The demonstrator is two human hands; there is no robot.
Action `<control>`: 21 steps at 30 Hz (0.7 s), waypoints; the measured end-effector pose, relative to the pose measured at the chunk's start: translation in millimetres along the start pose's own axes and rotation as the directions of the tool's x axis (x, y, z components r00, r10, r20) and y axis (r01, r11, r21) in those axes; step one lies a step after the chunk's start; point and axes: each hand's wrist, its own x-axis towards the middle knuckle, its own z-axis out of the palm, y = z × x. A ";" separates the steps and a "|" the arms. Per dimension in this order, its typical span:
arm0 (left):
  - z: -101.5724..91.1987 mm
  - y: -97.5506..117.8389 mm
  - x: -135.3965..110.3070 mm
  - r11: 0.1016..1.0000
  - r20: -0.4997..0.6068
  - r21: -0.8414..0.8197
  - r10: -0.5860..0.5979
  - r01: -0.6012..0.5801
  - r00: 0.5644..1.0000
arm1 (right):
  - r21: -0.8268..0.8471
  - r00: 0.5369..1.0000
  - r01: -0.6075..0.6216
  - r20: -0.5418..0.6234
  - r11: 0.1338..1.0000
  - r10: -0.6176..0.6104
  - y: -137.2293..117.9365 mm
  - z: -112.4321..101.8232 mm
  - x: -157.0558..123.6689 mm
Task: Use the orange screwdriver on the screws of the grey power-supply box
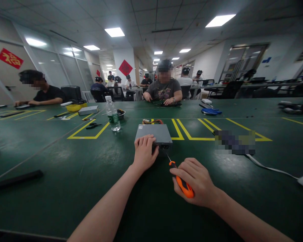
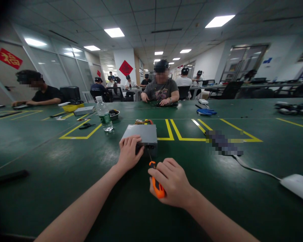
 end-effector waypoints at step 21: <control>-0.3 -1.1 -0.2 1.000 0.011 -0.027 -0.002 0.003 1.000 | -0.093 0.999 0.013 -0.046 0.996 -0.018 10.8 -7.0 -2.6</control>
